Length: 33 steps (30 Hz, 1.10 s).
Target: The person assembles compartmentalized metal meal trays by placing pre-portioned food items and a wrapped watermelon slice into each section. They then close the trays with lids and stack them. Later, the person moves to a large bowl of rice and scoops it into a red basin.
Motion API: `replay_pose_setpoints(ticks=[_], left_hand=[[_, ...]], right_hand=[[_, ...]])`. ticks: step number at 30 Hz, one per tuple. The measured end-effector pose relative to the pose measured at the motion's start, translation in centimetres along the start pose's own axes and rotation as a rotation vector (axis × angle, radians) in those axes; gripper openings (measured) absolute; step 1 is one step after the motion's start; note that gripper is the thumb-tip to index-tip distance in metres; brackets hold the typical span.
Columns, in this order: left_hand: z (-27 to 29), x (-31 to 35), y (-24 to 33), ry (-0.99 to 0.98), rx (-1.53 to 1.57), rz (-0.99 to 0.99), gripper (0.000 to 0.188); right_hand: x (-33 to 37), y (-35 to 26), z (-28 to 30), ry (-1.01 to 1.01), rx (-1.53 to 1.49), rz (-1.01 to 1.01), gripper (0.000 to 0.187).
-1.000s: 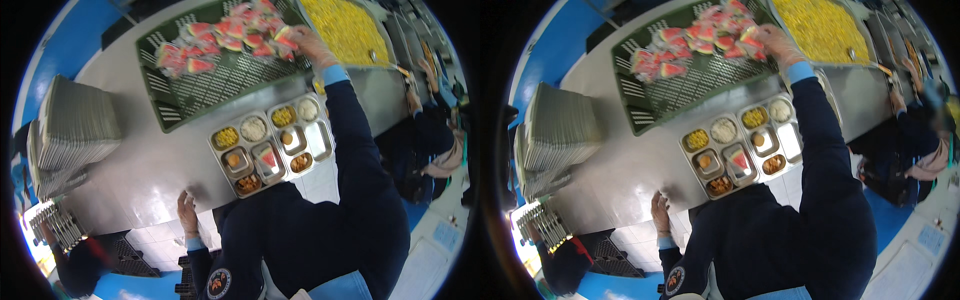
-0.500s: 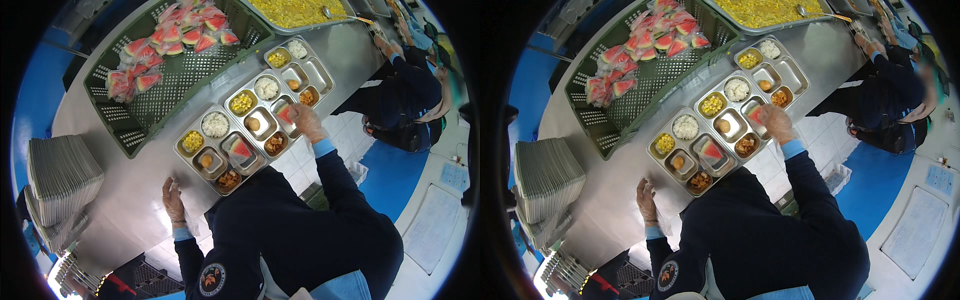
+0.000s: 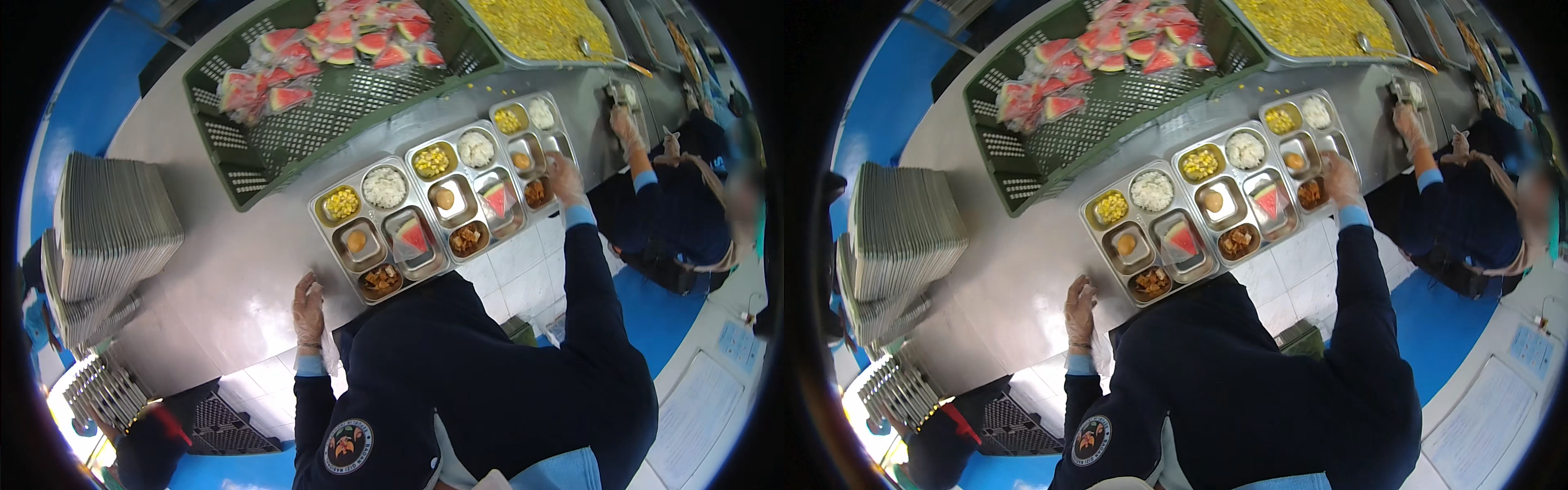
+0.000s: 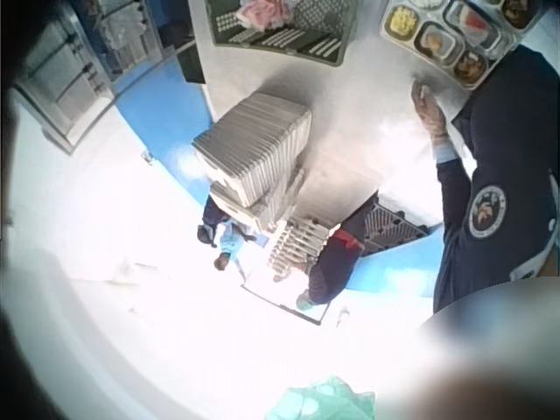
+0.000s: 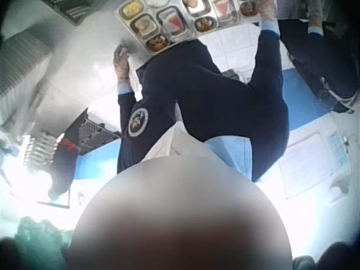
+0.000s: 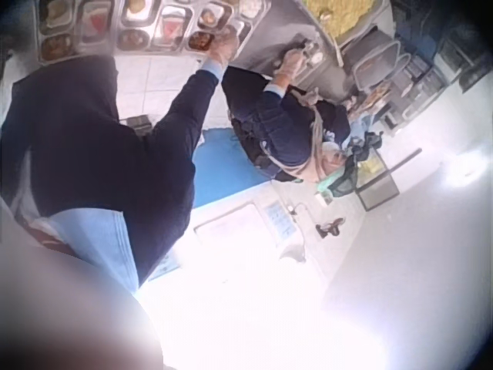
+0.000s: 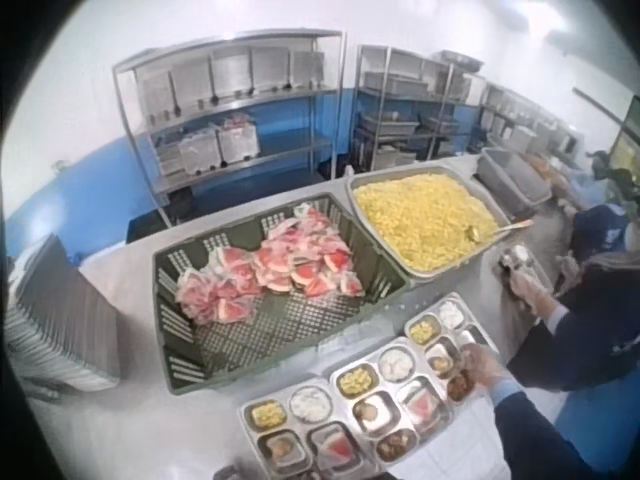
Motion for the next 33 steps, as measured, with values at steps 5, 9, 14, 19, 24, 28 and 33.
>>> replay_pose_setpoints(ticks=[5,9,14,19,24,28,33], left_hand=[[-0.9,1.9,-1.5,0.005,0.009,-0.058,0.046],[3.5,3.7,-4.3,0.21,-0.127,-0.062,0.053],[9.9,6.0,-9.8,0.449,0.014,-0.086,0.064],[16.9,7.5,-16.3,0.626,0.094,0.013,0.057],[16.5,7.3,-17.3,0.703,0.097,-0.023,0.06],[14.2,10.4,-14.4,0.887,-0.238,0.044,0.059],[10.3,14.0,-13.6,0.948,0.021,0.077,0.048]], right_hand=[[3.7,-4.2,-1.1,-0.001,0.009,0.09,0.029],[6.6,-11.4,-4.9,-0.019,-0.029,0.225,0.027],[7.9,-20.3,-7.1,-0.234,0.063,0.325,0.026],[7.4,-30.2,-4.0,-0.705,0.111,0.585,0.039],[-4.0,-40.3,11.8,0.094,-0.365,0.682,0.04],[-10.0,-49.3,11.6,0.53,0.353,0.731,0.049],[-14.7,-53.0,11.8,0.529,0.366,0.794,0.045]])
Point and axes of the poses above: each hand's wrist, its own x-axis away from the middle knuckle, its own z-axis out of the back of the hand, y = z × x, the point moved 7 cm from there along -x, towards the middle knuckle, and after that the axes turned 13 degrees about -y, right-handed, at the moved point
